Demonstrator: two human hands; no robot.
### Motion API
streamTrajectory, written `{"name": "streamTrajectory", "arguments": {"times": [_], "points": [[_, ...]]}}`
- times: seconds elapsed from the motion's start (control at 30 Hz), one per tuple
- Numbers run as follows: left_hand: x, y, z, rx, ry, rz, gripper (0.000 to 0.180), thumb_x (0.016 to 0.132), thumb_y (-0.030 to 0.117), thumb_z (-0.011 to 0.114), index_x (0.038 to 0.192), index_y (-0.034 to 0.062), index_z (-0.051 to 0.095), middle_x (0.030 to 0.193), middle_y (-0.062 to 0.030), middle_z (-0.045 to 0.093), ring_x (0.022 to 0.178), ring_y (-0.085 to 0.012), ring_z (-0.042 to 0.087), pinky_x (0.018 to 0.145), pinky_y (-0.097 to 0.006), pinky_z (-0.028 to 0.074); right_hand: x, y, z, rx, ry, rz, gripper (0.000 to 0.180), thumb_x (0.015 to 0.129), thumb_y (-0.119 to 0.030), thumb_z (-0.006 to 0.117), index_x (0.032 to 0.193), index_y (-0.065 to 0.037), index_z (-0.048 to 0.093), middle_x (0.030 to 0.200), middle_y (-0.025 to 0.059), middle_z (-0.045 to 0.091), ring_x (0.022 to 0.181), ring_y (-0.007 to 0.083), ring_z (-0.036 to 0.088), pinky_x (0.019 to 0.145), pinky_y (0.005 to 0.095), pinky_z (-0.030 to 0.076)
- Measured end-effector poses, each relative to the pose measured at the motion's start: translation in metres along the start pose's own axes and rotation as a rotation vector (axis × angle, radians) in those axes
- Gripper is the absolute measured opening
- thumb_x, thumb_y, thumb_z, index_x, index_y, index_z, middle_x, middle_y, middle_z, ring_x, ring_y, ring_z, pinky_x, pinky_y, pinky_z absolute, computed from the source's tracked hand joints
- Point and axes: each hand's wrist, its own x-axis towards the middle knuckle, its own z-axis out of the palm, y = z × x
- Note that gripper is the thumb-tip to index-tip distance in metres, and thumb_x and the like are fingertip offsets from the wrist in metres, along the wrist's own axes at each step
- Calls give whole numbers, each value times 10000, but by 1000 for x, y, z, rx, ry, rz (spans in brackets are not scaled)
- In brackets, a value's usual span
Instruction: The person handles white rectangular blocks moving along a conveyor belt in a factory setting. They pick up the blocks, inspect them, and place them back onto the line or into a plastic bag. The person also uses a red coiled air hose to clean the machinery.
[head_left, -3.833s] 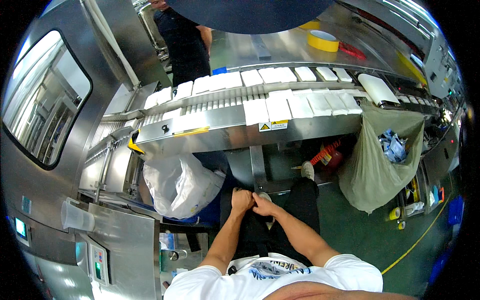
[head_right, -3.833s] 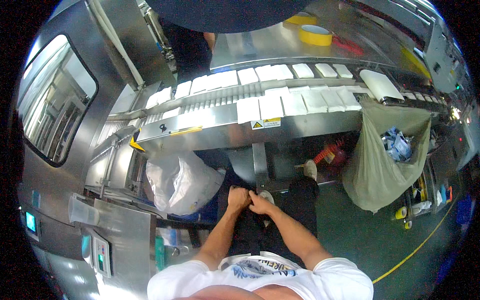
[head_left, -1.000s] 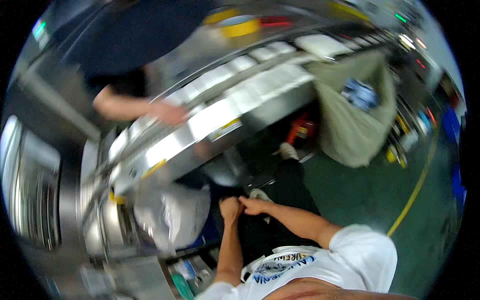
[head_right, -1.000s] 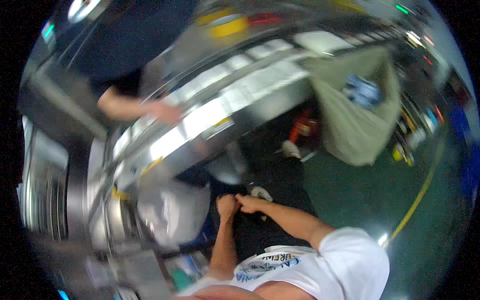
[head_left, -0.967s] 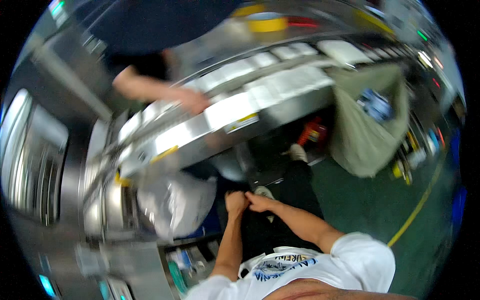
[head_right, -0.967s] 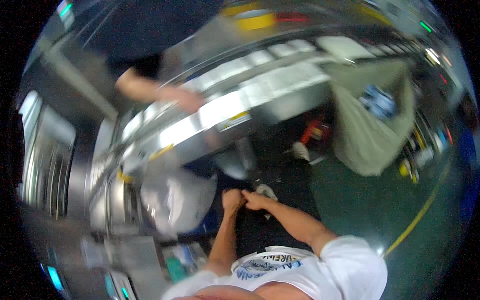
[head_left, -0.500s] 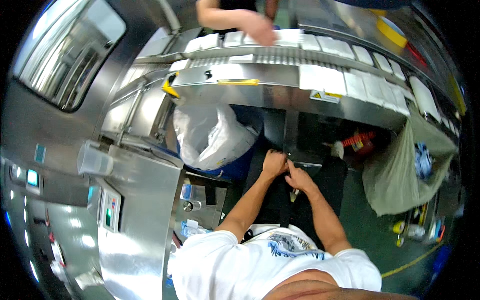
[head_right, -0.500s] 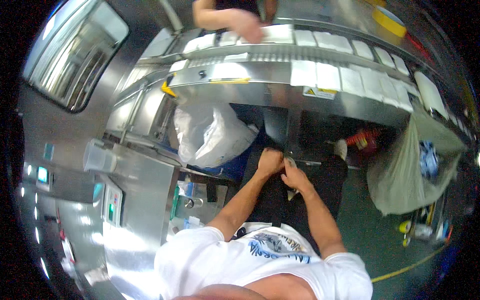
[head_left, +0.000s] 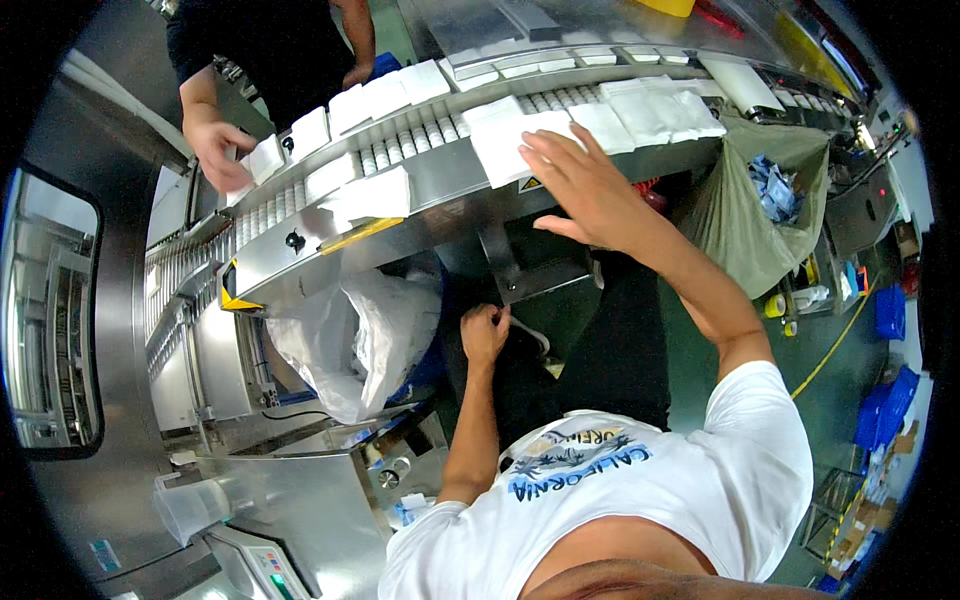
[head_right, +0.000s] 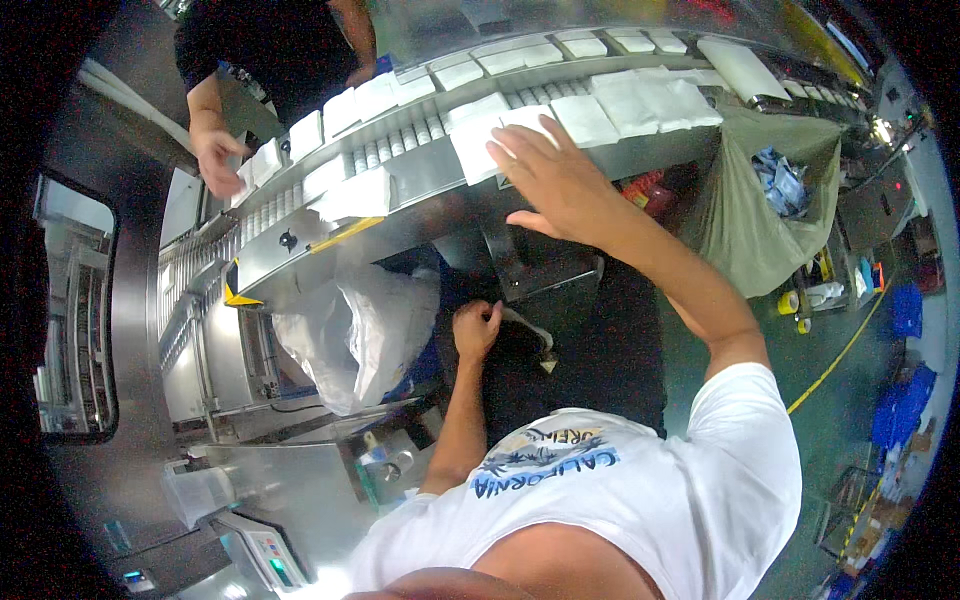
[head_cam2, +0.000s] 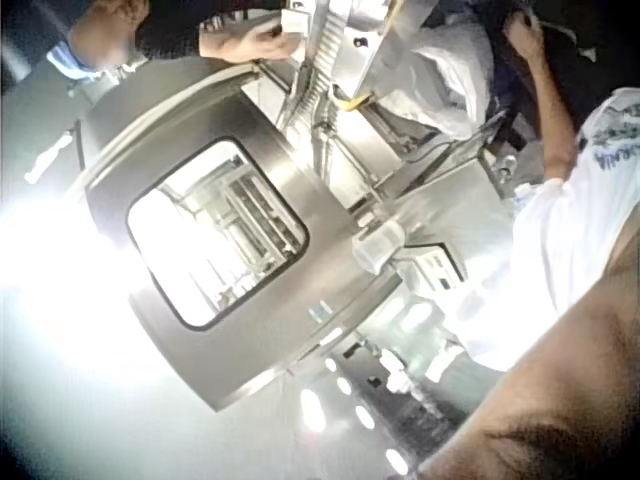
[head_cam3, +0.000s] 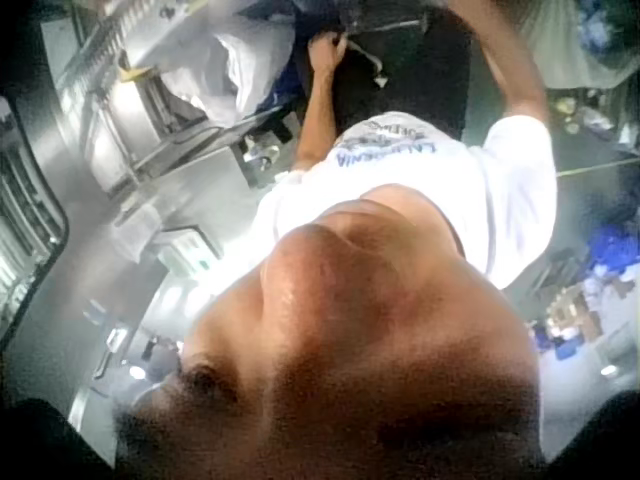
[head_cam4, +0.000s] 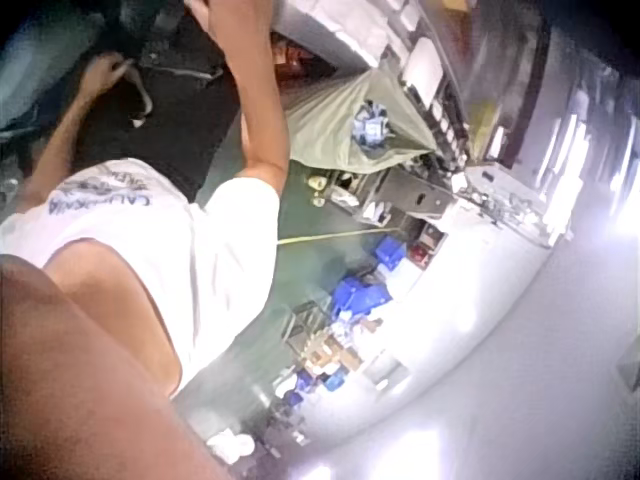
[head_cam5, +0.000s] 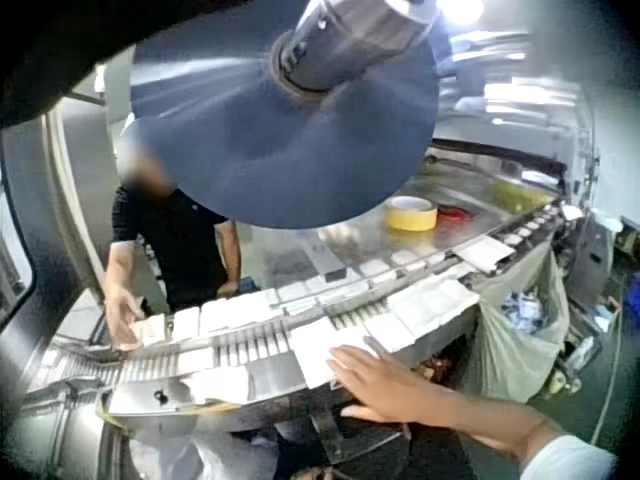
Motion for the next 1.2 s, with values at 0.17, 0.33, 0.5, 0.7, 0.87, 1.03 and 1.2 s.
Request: {"name": "streamTrajectory", "arguments": {"times": [0.17,0.33,0.5,0.7,0.87,1.03,1.2], "points": [[7,-2,8,-23,-33,-38,361,907,310,745,701,22,672,718,-156,670,729,-371,658,747,-488,520,59,-37,39,37,8,-113,1059,767,-406,875,1587,-12,332,1638,201,351,1533,344,336,1272,563,227],[8,-8,8,-61,-29,-64,370,921,317,723,713,15,676,736,-169,675,733,-391,654,724,-497,521,128,-82,69,126,88,-221,1098,775,-462,863,1633,-98,281,1659,225,320,1524,403,340,1256,591,239],[9,-13,14,-180,-55,-58,374,917,273,733,683,3,624,679,-175,611,637,-395,605,594,-486,476,168,-98,93,80,-9,-204,1045,837,-544,803,1660,-198,258,1652,239,315,1475,484,379,1211,642,299],[6,-15,19,-168,-27,-25,398,931,282,722,679,-7,616,672,-203,590,612,-392,576,587,-479,465,155,-95,121,82,9,-187,771,884,-368,754,1566,-220,426,1554,249,447,1367,465,504,1104,614,422],[5,-14,18,-172,-23,13,376,944,273,711,707,-11,647,708,-224,629,617,-373,607,580,-466,467,147,-101,129,51,171,-168,499,935,-182,613,1427,-201,533,1380,211,582,1274,410,572,956,535,509],[9,-8,-8,-645,-117,-336,331,994,338,661,935,14,698,912,-214,714,834,-323,699,752,-438,540,132,-104,113,54,135,-189,347,921,-194,615,1268,-191,608,1175,132,642,1132,337,615,852,502,526],[25,24,-98,-1649,-71,-508,781,1002,707,471,1351,14,561,1421,-256,589,1313,-410,571,1133,-551,441,92,-104,84,53,44,-216,380,932,-217,610,1312,-211,609,1078,91,646,1052,315,647,733,442,544]]}}
